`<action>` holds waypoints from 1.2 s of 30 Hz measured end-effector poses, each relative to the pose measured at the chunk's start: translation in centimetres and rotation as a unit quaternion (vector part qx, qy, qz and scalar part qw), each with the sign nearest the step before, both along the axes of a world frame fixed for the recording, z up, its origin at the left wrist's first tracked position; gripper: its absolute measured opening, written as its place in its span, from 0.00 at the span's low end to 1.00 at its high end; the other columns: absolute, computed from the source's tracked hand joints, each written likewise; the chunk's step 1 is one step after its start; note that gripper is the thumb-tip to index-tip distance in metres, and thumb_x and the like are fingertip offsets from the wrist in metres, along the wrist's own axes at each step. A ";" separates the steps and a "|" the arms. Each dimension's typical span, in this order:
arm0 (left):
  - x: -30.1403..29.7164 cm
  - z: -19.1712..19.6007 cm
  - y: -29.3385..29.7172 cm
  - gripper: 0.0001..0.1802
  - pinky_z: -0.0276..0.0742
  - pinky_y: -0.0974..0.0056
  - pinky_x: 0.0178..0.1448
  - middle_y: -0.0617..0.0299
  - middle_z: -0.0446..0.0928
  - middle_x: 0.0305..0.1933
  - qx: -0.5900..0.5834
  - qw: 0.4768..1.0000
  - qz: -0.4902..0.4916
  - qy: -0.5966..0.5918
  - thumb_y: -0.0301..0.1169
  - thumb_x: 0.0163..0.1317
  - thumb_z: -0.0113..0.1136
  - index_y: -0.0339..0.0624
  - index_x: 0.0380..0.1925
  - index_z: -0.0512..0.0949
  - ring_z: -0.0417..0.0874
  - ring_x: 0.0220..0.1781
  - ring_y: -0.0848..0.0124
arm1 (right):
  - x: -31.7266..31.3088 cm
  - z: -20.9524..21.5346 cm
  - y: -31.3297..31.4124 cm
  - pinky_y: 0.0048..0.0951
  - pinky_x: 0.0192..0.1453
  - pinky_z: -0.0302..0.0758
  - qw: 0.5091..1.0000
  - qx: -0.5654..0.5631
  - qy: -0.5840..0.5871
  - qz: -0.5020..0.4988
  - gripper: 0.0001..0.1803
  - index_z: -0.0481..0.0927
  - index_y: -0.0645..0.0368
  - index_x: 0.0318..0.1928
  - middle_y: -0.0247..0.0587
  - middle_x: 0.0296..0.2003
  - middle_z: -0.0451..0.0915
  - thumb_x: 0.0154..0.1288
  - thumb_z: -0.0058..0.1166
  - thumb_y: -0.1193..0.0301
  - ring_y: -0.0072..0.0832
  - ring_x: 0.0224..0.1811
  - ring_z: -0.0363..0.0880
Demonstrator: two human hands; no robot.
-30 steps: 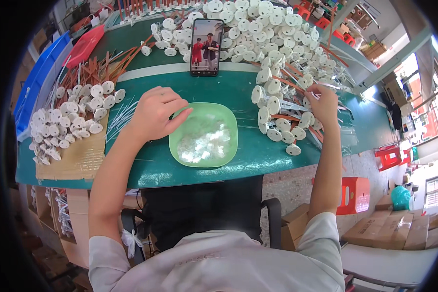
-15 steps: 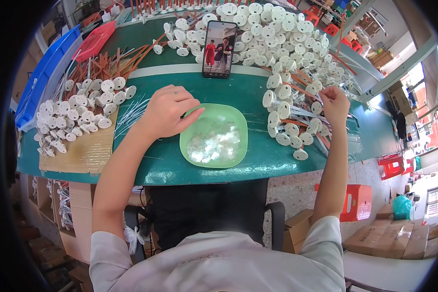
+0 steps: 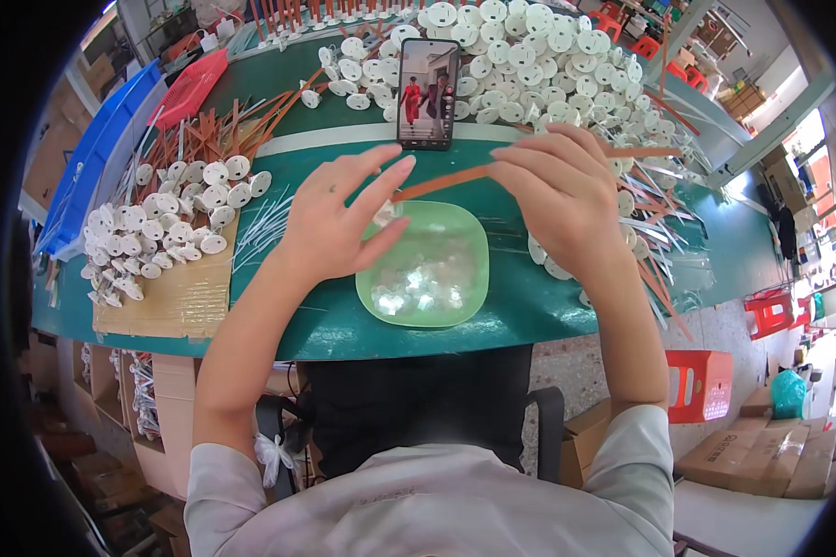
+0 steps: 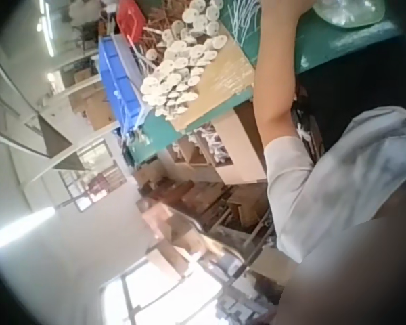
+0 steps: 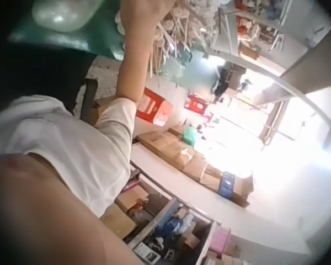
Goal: Attaching small white plastic components to an LED light strip at a manual assembly station.
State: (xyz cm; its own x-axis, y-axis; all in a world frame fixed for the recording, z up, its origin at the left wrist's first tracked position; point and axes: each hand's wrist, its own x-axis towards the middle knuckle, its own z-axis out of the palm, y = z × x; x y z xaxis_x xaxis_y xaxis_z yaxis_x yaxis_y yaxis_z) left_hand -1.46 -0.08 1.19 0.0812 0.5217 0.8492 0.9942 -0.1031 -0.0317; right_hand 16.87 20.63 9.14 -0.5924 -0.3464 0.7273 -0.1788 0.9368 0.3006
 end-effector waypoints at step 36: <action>-0.1 -1.2 -0.2 0.42 0.77 0.59 0.66 0.52 0.84 0.56 -0.141 0.581 -0.418 -0.684 0.24 0.63 0.71 0.41 0.74 0.60 0.84 0.58 0.67 | -5.4 -7.8 -3.8 0.35 0.40 0.83 0.916 -0.281 0.071 0.276 0.20 0.86 0.62 0.42 0.42 0.41 0.85 0.42 0.68 0.85 0.38 0.37 0.84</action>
State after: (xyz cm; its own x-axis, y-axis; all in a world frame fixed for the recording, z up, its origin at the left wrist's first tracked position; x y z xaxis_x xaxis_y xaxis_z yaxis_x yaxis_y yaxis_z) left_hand -1.53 -0.29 0.04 -0.2440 0.9199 0.3071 -0.3322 -0.3767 0.8647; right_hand 11.48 16.81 1.32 -0.3255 -0.1114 0.9390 -0.6690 0.7289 -0.1454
